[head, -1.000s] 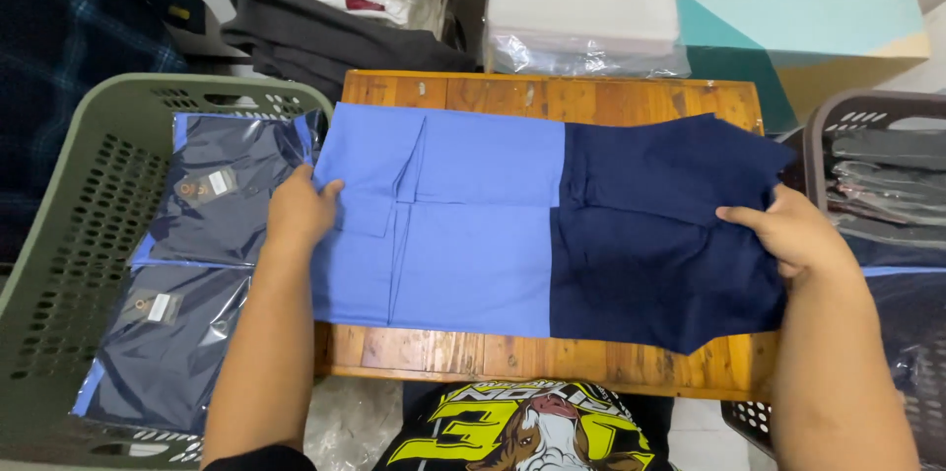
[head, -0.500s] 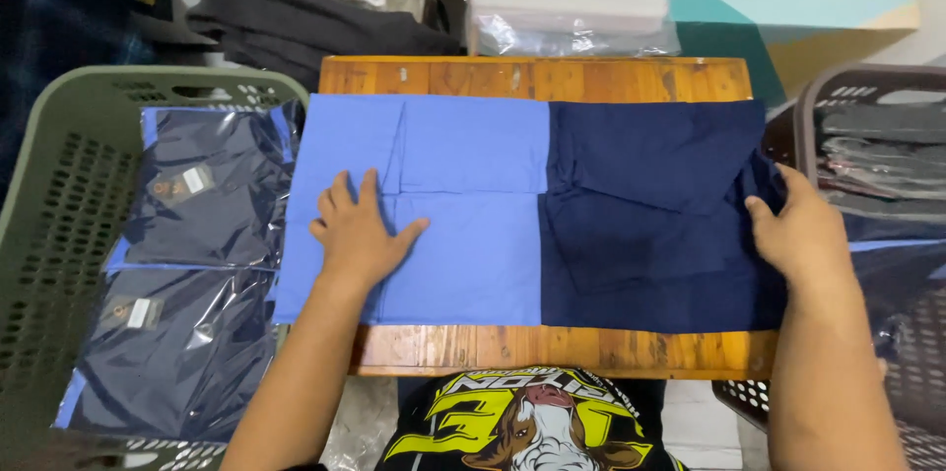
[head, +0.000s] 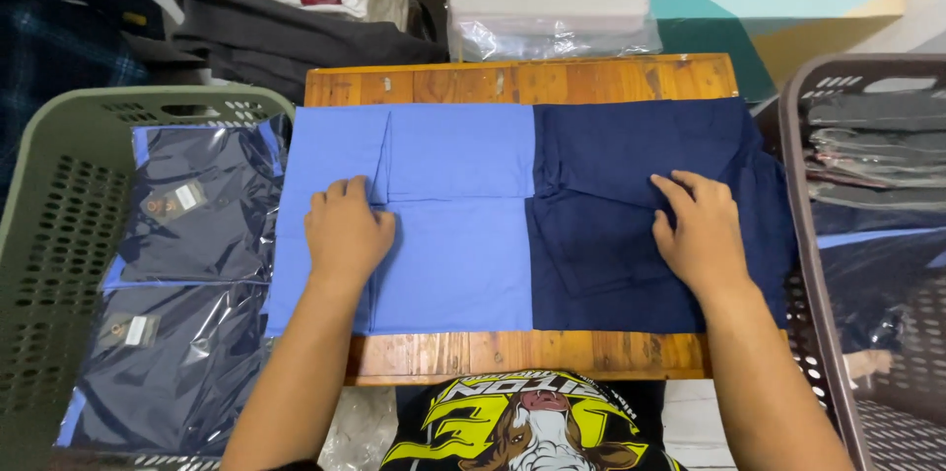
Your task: The person puts a folded blue shirt into a plastic bag, places the bagged shirt into a basket, and then folds another blue shirt on a wooden table.
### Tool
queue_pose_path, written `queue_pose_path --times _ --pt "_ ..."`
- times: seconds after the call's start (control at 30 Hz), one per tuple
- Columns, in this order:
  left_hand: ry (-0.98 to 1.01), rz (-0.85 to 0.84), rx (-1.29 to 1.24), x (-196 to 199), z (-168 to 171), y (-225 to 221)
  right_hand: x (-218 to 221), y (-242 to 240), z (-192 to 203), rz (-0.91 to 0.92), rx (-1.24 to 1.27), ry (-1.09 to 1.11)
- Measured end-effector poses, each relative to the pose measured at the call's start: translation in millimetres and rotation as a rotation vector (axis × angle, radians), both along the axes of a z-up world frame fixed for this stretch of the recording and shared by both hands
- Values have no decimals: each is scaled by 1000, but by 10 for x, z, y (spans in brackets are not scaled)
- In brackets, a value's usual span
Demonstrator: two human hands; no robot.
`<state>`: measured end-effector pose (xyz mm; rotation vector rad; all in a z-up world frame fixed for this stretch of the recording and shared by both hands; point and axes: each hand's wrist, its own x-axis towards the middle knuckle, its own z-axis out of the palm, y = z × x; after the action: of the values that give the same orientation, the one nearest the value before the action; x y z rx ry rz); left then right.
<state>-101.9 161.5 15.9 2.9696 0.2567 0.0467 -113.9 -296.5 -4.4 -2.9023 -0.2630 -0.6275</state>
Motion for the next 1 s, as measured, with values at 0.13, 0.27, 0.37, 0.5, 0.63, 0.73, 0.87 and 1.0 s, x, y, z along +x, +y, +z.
queue_pose_path --times 0.13,0.27,0.37,0.5,0.63,0.73,0.87,1.0 --pt "-81 13 -35 80 -106 138 165 -92 -7 77 -142 148" --pt "48 39 -285 57 98 224 269 -113 -34 187 -112 253" --pt "76 67 -219 45 217 150 250 5 9 162 -111 177" --pt "89 86 -186 324 132 137 313 166 -28 184 -127 127" --pt "234 17 -92 577 110 175 400 198 8 189 -84 150" --pt "280 -7 -101 710 229 243 454 148 29 222 76 161" --pt "237 22 -310 807 387 477 513 63 23 179 144 196" --pt "283 40 -476 692 682 479 536 74 35 197 172 168"
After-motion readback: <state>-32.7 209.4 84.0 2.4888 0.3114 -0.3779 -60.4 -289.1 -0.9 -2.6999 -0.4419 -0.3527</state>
